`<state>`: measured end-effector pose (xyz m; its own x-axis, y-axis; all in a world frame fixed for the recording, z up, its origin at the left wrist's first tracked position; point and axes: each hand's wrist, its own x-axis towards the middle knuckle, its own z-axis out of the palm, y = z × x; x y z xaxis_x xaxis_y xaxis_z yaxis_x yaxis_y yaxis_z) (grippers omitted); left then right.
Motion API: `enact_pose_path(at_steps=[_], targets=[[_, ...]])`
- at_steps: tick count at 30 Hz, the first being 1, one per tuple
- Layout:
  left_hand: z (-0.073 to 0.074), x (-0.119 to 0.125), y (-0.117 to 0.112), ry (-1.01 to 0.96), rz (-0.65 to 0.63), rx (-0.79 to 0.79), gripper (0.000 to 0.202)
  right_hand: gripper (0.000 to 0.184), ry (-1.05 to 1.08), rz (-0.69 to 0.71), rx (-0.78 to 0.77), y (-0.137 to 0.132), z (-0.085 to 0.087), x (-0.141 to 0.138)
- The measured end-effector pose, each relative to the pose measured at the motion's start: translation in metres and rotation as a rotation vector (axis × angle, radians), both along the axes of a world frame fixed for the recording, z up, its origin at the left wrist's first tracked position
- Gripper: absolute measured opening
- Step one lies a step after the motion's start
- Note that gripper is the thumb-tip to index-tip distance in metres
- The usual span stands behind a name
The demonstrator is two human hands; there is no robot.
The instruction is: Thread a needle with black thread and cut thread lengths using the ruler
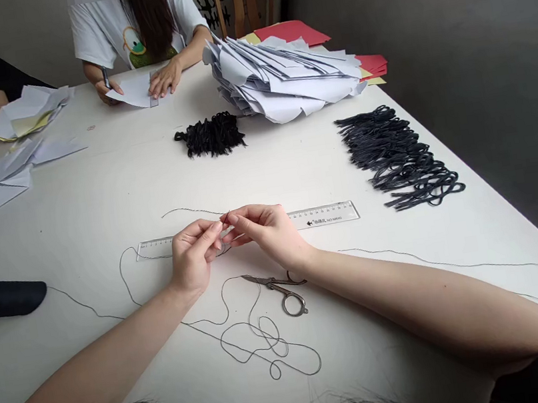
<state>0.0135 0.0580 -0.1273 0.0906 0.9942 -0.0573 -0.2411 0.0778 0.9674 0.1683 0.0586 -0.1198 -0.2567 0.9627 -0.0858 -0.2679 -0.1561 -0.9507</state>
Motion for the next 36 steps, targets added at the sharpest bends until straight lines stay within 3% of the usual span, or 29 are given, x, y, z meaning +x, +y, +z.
enact_pose_path(at_steps=[36], targets=[[-0.0025,-0.0009,0.0021,-0.017,-0.044,0.005,0.018,0.027,0.014,0.047,0.020,0.0013,-0.0009,0.0029]])
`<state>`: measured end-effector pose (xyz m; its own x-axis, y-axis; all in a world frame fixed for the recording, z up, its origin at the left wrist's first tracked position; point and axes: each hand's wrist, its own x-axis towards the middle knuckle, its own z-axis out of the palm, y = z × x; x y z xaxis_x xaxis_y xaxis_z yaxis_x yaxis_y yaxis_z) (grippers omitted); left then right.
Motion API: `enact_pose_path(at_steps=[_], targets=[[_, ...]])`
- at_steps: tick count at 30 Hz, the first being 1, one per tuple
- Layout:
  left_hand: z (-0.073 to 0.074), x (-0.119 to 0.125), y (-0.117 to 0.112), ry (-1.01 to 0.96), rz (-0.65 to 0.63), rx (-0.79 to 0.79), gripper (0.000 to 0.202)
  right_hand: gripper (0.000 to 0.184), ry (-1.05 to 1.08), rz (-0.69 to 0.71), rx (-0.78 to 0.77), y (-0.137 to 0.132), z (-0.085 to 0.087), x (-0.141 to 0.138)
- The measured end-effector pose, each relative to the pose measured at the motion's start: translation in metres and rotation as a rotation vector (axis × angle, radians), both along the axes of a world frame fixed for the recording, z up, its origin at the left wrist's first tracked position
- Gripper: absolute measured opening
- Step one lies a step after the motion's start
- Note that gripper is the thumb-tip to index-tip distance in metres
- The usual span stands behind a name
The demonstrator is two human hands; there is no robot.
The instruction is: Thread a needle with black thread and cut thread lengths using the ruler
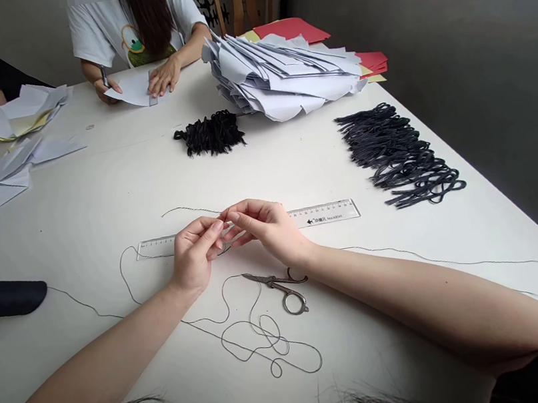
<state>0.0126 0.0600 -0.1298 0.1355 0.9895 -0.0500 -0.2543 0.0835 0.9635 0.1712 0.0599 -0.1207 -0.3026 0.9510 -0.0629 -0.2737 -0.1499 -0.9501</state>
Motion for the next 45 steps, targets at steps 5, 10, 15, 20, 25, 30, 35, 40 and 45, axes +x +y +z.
enact_pose_path(at_steps=[5,10,15,20,25,30,35,40,45], targets=[[0.0004,0.0009,0.0002,-0.005,-0.017,0.027,0.027,0.032,0.031,0.026,-0.044,-0.0017,-0.0020,-0.0045],[0.0006,0.0009,-0.0009,0.028,-0.033,0.037,0.024,0.024,0.049,-0.041,-0.050,-0.0006,-0.0044,-0.0050],[0.0014,0.0001,-0.0012,0.061,-0.024,0.032,0.024,0.021,0.054,-0.044,-0.062,-0.0008,-0.0030,-0.0025],[0.0032,0.0004,-0.0008,0.075,-0.025,0.035,0.024,0.024,0.035,-0.048,-0.094,-0.0007,-0.0028,-0.0018],[0.0031,0.0000,-0.0012,0.086,-0.027,0.047,0.021,0.025,-0.008,-0.079,-0.074,0.0001,-0.0025,-0.0012],[0.0004,-0.0008,-0.0011,0.090,-0.009,0.034,0.021,0.028,0.008,-0.166,-0.062,0.0024,0.0029,0.0003],[0.0000,-0.0008,-0.0005,0.091,0.019,0.009,0.022,0.032,0.068,-0.195,-0.108,0.0000,0.0040,-0.0021],[-0.0002,-0.0008,-0.0001,0.091,-0.004,0.040,0.023,0.027,-0.058,-0.086,-0.066,-0.0030,-0.0026,-0.0026],[0.0023,0.0003,0.0007,0.081,-0.037,0.018,0.028,0.026,0.028,-0.060,-0.056,0.0006,-0.0008,-0.0018]])
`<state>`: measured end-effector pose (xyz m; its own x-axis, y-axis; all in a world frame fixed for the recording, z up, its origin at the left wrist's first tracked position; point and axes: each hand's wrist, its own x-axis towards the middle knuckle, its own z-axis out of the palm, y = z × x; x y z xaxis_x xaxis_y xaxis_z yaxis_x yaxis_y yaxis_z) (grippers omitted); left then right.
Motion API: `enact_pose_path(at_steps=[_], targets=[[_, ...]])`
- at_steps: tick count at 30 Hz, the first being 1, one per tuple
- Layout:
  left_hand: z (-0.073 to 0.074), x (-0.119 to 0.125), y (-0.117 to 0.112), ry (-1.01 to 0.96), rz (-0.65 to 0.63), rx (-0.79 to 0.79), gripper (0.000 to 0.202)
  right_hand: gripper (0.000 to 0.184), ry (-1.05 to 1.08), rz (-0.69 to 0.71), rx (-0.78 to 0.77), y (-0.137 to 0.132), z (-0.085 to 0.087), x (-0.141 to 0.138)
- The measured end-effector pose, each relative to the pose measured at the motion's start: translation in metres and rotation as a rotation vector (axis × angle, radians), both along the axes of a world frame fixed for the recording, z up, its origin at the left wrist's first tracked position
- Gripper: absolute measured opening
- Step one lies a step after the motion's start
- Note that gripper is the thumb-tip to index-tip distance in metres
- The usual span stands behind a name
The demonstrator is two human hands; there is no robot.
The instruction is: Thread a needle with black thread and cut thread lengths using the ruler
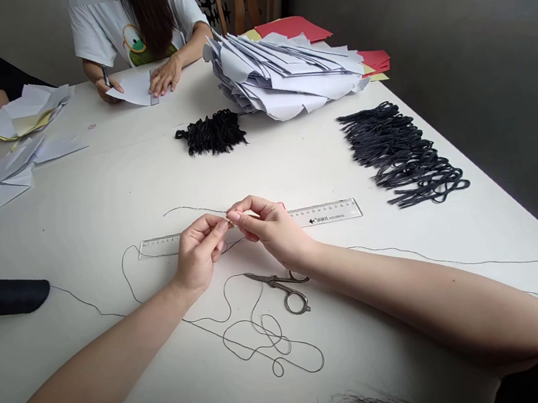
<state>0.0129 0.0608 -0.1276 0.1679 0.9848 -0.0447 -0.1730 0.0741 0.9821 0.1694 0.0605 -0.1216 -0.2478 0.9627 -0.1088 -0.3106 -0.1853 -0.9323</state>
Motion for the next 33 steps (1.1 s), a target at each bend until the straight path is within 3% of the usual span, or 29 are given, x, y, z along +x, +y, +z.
enact_pose_path(at_steps=[5,11,18,22,26,29,33], targets=[[0.006,0.000,-0.001,-0.042,-0.102,-0.046,0.033,0.039,0.139,0.007,-0.107,0.004,0.011,0.002],[0.012,-0.003,-0.002,-0.015,-0.226,-0.115,0.034,0.039,0.102,-0.040,-0.042,0.014,0.018,0.010],[0.035,-0.017,0.004,0.017,-0.165,-0.153,0.030,0.034,0.040,-0.417,0.077,0.047,0.018,0.035],[0.052,-0.030,0.010,0.068,-0.074,-0.125,0.022,0.027,-0.023,-0.560,0.133,0.064,0.018,0.050],[0.063,-0.039,0.010,0.131,-0.035,-0.143,0.020,0.023,-0.022,-0.617,0.062,0.074,0.024,0.064],[0.066,-0.044,0.010,0.140,-0.124,-0.234,0.024,0.023,0.037,-0.589,0.056,0.079,0.031,0.075],[0.066,-0.048,0.011,0.223,-0.301,-0.359,0.028,0.026,0.115,-0.653,0.043,0.090,0.037,0.092]])
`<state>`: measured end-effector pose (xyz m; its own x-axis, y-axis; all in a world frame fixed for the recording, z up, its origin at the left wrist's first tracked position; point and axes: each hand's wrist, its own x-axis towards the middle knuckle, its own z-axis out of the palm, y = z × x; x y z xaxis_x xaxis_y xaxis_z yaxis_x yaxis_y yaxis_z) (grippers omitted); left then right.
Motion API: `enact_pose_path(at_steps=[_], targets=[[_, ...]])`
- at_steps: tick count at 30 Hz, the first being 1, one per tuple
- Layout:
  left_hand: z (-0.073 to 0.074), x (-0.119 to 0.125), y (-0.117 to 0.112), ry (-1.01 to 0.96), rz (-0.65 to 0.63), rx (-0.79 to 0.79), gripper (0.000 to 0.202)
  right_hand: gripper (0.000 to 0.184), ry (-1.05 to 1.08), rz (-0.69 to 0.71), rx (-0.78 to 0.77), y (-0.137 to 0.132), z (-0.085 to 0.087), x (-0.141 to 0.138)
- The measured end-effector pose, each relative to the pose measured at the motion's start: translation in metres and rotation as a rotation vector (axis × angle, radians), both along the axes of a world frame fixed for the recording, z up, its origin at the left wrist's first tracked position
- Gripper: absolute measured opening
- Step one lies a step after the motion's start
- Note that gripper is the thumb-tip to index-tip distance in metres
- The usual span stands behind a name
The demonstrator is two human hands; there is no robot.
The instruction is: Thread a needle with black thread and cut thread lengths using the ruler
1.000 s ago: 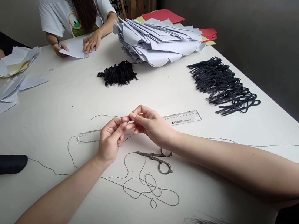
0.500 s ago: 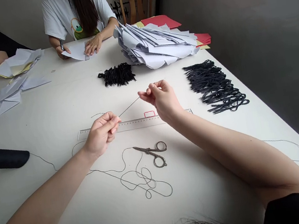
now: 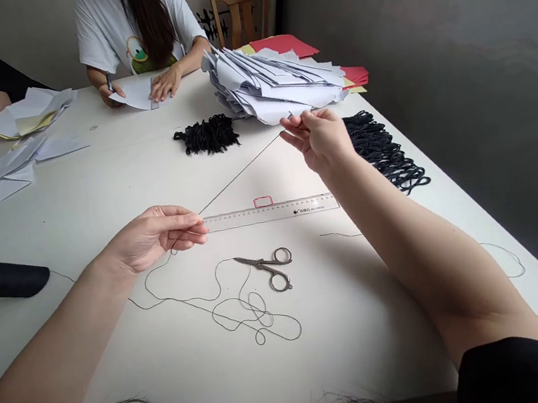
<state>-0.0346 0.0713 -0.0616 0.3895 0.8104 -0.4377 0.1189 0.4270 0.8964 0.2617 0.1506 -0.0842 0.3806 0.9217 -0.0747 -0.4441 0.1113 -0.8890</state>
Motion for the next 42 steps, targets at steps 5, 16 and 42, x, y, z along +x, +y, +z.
enact_pose_path(at_steps=[5,16,42], targets=[[-0.002,0.000,0.000,0.132,-0.211,-0.110,0.023,0.025,0.096,-0.126,-0.024,0.012,0.006,0.019],[-0.017,-0.002,0.009,0.250,-0.261,-0.122,0.023,0.028,0.004,-0.326,-0.017,0.022,0.006,0.033],[-0.023,0.001,0.012,0.220,-0.163,0.045,0.025,0.023,-0.705,1.059,0.034,-0.078,-0.018,-0.083]])
